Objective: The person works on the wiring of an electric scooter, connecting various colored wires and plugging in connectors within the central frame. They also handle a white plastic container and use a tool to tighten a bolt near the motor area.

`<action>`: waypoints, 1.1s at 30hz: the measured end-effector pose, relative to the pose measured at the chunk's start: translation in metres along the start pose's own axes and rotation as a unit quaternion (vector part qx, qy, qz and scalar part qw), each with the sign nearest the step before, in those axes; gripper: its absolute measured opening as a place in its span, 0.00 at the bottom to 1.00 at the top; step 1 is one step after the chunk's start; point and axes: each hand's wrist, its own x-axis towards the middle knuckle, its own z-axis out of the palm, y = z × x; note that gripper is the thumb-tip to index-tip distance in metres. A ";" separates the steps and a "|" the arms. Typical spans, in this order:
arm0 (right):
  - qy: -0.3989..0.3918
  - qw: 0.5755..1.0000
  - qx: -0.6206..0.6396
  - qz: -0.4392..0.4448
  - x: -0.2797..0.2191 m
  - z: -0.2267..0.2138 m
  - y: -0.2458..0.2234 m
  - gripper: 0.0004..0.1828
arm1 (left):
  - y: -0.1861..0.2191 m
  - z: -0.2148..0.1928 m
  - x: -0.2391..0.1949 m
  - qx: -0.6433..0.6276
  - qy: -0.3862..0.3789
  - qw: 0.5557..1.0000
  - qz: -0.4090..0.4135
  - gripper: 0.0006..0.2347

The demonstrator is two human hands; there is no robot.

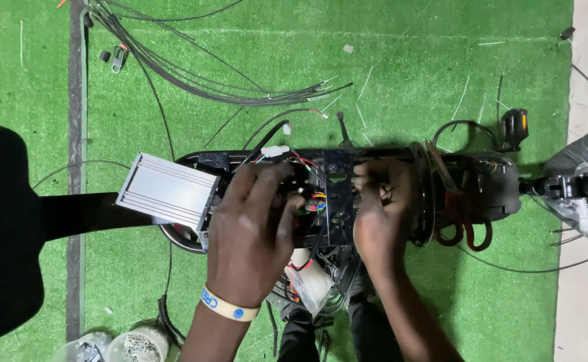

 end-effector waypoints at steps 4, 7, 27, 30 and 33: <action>-0.002 1.000 0.001 -0.026 0.006 0.004 0.014 0.11 | 0.003 0.001 0.013 0.005 0.035 0.999 0.017 0.24; -0.071 0.990 -0.105 -0.065 0.012 0.004 0.018 0.12 | -0.006 0.011 0.017 0.113 0.004 0.993 0.033 0.34; -0.198 0.967 -0.147 0.056 0.033 -0.008 0.073 0.11 | -0.031 0.031 0.017 0.209 -0.119 0.964 0.117 0.21; -0.165 0.975 -0.121 0.087 0.032 -0.012 0.039 0.12 | -0.026 0.035 0.024 0.230 -0.085 0.967 0.065 0.14; -0.115 0.972 -0.188 0.080 0.023 -0.015 0.000 0.12 | -0.023 0.038 0.022 0.235 -0.043 0.971 0.028 0.12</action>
